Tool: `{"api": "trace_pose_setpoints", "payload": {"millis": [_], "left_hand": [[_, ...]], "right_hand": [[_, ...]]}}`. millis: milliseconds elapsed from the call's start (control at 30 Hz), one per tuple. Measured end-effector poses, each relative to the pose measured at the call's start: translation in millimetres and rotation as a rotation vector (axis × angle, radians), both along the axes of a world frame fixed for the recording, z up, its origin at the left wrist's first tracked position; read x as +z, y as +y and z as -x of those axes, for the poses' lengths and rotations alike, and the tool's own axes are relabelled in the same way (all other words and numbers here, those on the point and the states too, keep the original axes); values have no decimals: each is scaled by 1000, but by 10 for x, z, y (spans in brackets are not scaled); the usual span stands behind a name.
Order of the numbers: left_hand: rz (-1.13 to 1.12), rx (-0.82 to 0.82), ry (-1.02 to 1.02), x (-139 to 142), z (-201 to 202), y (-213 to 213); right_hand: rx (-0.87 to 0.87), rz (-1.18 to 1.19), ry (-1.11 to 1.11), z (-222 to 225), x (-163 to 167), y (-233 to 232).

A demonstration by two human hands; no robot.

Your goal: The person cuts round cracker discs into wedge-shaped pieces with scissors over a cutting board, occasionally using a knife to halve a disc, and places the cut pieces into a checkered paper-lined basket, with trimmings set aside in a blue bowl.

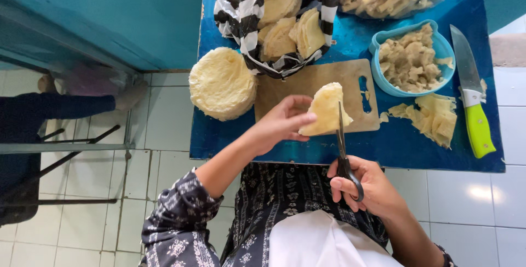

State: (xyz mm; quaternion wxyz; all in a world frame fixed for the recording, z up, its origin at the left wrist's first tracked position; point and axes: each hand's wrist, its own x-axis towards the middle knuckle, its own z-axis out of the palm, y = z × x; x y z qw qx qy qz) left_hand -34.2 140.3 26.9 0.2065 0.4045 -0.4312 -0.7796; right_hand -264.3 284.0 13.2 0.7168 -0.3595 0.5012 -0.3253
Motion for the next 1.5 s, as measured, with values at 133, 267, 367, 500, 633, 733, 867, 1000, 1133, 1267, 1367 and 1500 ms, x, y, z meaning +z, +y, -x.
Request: {"api": "trace_pose_setpoints", "payload": {"millis": [133,267,367,500,633,733,867,1000,1133,1267,1367,1500], "left_hand": [[1210,107,-384,133,-33,270],[1517,257,-507,45,148,389],[1621,350,-499,-77,192,360],[1700,343,-452,-150,80,296],[1854,230,-503,-104,-11,228],[1847,240,-453,-50,11,206],[1822,289,-435,-17,46,207],[1775,258,-431,-22,5,186],[1868,129,-491,0,-133,133],[1994,57,-484,97,-250,48],[2085,22,-494,228,-318,-61],[2209,-69,-594,383,-519,-5]], "right_hand": [[-19,-31,4,-76,86,-59],[-8,-40,-34,-189,180,-125],[11,-31,-76,-236,235,-152],[-5,-31,-20,-233,272,-179],[-5,-52,-25,-260,270,-206],[-17,-76,-22,-299,270,-233],[-20,-87,-52,-343,295,-243],[-24,-75,-54,-331,321,-252],[-33,-72,-70,-297,323,-255],[-32,-59,-56,-278,345,-271],[-8,1,34,-277,373,-321],[36,-33,78,-393,297,-340]]}}
